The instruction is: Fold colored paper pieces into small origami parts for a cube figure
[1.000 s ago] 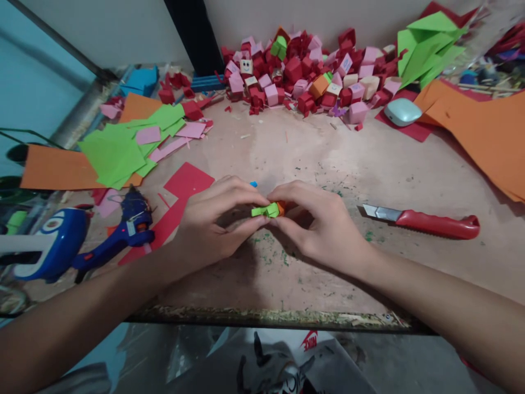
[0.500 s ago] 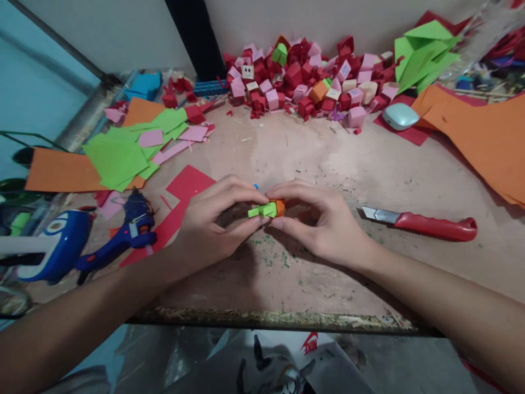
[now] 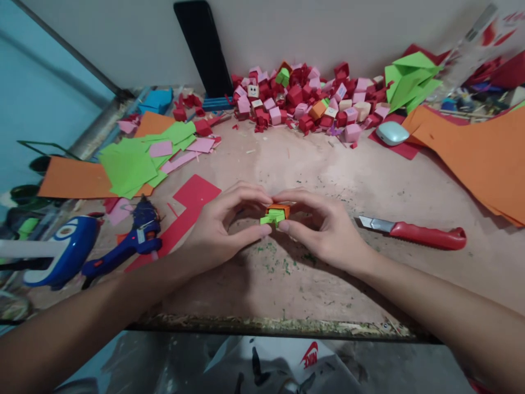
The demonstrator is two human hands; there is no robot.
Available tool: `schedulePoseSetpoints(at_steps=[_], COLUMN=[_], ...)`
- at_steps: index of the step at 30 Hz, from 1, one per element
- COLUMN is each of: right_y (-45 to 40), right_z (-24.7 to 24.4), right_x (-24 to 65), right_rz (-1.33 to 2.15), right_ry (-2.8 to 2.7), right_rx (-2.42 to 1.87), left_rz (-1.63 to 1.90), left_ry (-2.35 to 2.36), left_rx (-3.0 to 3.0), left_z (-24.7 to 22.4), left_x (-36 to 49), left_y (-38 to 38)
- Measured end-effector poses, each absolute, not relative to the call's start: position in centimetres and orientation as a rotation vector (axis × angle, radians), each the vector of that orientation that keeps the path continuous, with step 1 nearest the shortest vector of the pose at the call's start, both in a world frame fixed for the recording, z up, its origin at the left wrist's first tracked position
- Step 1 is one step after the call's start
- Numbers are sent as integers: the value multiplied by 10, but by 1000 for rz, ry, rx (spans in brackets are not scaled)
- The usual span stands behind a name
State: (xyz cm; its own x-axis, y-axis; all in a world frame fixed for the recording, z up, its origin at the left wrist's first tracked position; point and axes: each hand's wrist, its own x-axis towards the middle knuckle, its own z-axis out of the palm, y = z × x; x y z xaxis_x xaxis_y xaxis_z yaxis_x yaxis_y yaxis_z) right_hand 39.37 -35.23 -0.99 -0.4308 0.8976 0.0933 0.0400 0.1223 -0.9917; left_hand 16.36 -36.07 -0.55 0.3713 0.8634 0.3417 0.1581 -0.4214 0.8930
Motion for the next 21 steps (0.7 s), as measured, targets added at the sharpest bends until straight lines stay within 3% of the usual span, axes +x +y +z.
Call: schedulePoseSetpoints(at_steps=[21], right_y=[-347], right_z=[-6], right_x=[397], right_rz=[1467], right_ry=[-1595], right_rx=[-913], left_rz=[1119], left_ry=[956], left_rx=[1925], left_z=[-2], left_x=[161], left_y=[-360])
